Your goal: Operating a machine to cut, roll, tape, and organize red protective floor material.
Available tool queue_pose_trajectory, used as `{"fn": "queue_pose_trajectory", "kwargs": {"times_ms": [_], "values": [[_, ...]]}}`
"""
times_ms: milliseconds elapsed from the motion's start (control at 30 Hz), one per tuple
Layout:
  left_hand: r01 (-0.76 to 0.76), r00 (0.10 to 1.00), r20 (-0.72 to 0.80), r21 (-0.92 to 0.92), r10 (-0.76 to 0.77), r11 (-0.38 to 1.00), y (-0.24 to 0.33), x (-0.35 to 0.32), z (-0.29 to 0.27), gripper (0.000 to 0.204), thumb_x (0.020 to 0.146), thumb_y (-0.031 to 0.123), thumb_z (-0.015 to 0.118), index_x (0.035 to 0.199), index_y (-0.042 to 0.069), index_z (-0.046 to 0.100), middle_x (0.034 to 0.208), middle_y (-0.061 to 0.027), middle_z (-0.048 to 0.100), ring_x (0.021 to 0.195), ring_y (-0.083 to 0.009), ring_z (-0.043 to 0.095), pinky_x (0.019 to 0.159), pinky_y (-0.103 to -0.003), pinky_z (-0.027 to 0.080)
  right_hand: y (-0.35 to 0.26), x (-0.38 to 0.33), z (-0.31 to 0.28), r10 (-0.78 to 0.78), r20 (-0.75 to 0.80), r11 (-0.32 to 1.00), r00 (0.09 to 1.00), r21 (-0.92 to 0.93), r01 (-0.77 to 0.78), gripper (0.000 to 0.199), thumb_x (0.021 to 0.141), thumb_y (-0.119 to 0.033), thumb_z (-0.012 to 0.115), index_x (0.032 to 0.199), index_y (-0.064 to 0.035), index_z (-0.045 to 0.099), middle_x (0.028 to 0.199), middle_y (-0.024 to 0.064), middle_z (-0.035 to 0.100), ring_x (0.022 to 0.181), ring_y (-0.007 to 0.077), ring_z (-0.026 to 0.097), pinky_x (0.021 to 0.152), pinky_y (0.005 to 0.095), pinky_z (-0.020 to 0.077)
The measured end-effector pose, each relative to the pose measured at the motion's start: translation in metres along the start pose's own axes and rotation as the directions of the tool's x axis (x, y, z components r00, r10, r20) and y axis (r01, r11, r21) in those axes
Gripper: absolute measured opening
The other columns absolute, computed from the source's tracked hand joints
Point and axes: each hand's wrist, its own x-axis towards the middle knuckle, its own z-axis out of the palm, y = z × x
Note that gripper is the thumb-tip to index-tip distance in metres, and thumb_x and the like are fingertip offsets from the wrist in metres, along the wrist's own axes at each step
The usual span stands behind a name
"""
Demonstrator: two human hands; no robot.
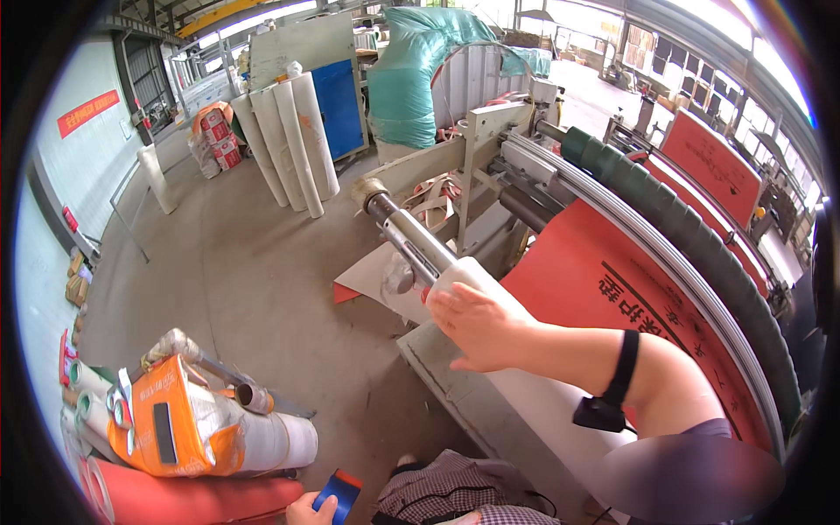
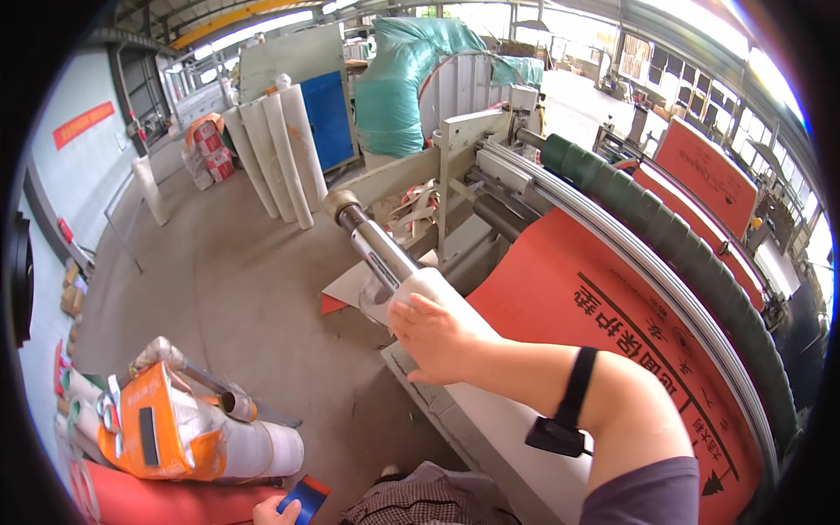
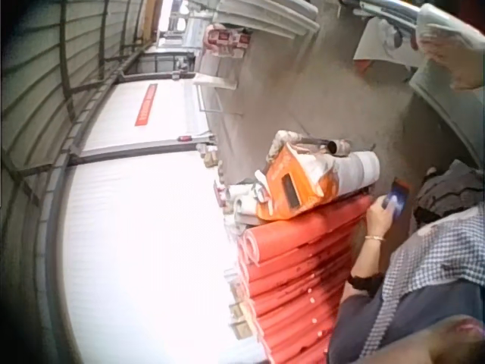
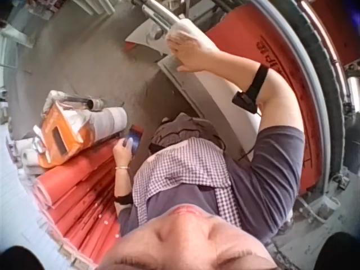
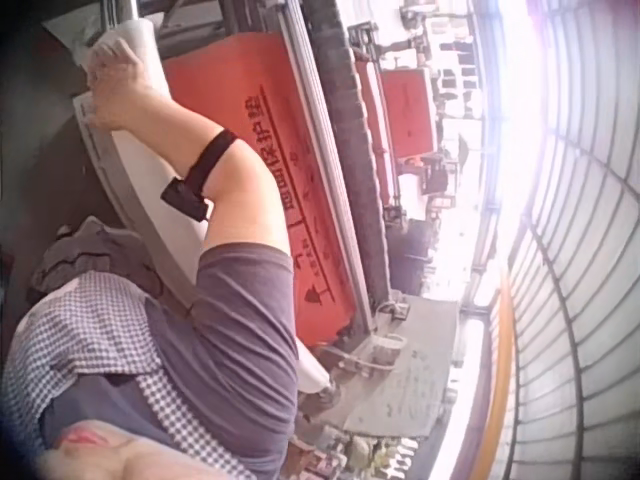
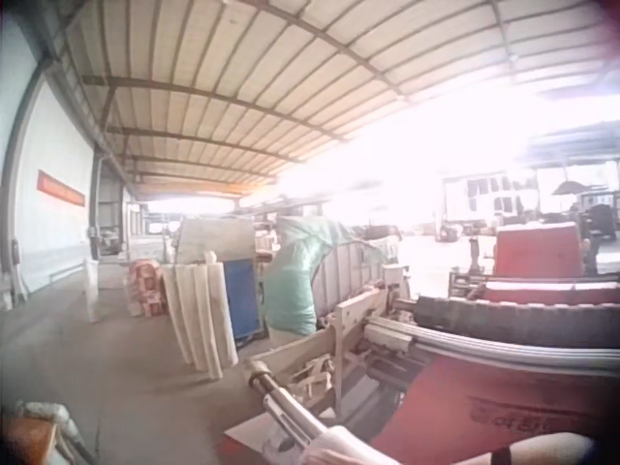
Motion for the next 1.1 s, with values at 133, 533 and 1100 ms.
{"fn": "queue_pose_trajectory", "kwargs": {"times_ms": [133,533,1100], "values": [[-0.118,0.991,-0.069,-0.072,0.113,0.990,-0.010,-0.026,0.008,0.033,0.087,0.030,0.068,0.099,0.000,0.069,0.087,-0.0223,0.069,0.080,-0.0340,0.068,0.074,-0.039,0.053,-0.048,-0.012,-0.035,-0.143,0.591,0.989,0.794,0.111,0.095,0.067,0.092,-0.061,0.046,0.128,-0.0065,0.059,0.127,0.0108,0.060,0.133,0.0290,0.043,0.110,0.0443,0.0314],[-0.434,0.846,0.165,-0.340,0.508,0.834,-0.009,-0.133,0.022,0.032,0.086,0.024,0.071,0.106,-0.002,0.067,0.087,-0.0190,0.071,0.080,-0.0263,0.070,0.074,-0.037,0.054,-0.296,-0.263,-0.080,0.246,0.359,-0.038,0.900,0.932,-0.362,0.040,0.095,-0.034,0.059,0.118,-0.0016,0.063,0.106,0.0162,0.069,0.097,0.0307,0.067,0.086,0.0389,0.0524],[-0.544,0.337,0.238,-0.741,0.911,0.394,0.128,-0.523,0.178,0.055,0.087,0.043,0.072,0.108,-0.007,0.064,0.090,-0.0070,0.069,0.075,-0.0131,0.062,0.067,-0.028,0.052,-0.515,-0.698,-0.165,0.706,0.441,-0.646,0.555,0.721,0.249,0.045,0.104,-0.042,0.044,0.110,-0.0027,0.065,0.099,0.0027,0.065,0.093,0.0103,0.059,0.086,0.0292,0.0495]]}}
